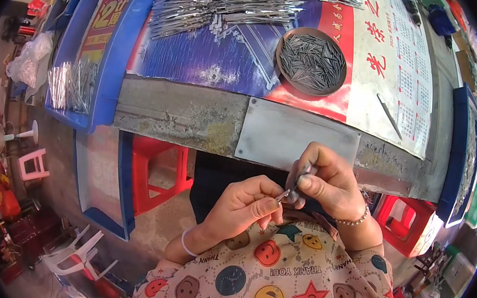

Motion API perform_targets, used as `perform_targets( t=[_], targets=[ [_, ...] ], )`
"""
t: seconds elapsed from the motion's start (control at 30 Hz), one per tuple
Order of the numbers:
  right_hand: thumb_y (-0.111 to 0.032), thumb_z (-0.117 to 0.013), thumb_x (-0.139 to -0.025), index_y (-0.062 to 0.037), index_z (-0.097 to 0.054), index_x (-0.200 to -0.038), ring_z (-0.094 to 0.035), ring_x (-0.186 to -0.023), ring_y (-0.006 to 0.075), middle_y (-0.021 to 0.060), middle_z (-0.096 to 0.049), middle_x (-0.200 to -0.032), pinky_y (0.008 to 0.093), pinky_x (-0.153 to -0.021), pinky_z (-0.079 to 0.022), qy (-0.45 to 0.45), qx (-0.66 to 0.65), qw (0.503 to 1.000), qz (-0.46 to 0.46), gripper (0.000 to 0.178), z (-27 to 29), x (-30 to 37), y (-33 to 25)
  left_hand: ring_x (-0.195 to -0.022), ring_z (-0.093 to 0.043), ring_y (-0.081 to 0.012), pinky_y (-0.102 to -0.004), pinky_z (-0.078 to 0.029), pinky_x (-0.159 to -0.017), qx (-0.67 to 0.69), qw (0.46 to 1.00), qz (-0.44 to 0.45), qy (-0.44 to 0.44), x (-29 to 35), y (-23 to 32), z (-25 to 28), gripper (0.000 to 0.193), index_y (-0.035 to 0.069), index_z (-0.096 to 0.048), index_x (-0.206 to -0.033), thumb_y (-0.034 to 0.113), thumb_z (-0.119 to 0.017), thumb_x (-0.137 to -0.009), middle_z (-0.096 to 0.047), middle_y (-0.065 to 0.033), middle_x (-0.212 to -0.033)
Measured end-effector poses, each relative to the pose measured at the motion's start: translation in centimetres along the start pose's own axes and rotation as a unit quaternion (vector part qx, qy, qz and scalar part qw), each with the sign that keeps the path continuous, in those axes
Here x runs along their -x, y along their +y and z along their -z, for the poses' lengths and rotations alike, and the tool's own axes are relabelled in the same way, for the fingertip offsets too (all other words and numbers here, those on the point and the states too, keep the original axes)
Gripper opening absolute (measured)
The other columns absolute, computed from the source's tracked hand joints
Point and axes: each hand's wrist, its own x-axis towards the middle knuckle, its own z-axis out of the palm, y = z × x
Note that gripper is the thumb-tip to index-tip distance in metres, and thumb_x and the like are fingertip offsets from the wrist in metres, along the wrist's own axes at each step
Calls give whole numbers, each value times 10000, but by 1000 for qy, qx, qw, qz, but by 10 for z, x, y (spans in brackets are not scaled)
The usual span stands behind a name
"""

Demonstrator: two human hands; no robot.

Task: Assembling small metal components by hand at a workbench.

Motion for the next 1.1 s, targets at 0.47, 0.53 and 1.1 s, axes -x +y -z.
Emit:
perform_targets(
  t=[0.47, 0.53, 1.1],
  targets=[
    [-116, -559, -921, -28, -445, -915, -488, -620, 34, 8, -523, -775, 179, -547, -420, -11, -3, 1000, 9, 144, -5, -3, 2, -622, -518, -51, -176, -422, -546, -44, 999, -21, -3, 1, 1, 3, 205, -9, -538, -1020, 180, -529, -941, -626, -73, -795],
    [-114, -561, -919, -26, -447, -911, -490, -620, 34, 4, -521, -771, 179, -544, -420, -4, 2, 1000, 4, 144, -5, -2, 2, -615, -514, -51, -176, -416, -542, -43, 999, -20, -2, 1, 1, 3, 200, -7, -539, -1018, 178, -531, -940, -626, -73, -792],
    [-112, -545, -906, -23, -385, -886, -472, -583, 79, 120, -544, -748, 197, -528, -393, 70, 124, 989, 30, 184, -14, 22, 16, -510, -522, -43, -185, -404, -462, -321, 930, -166, 69, 5, -8, -8, 112, -4, -574, -915, 107, -578, -901, -662, -57, -714]
  ],
)
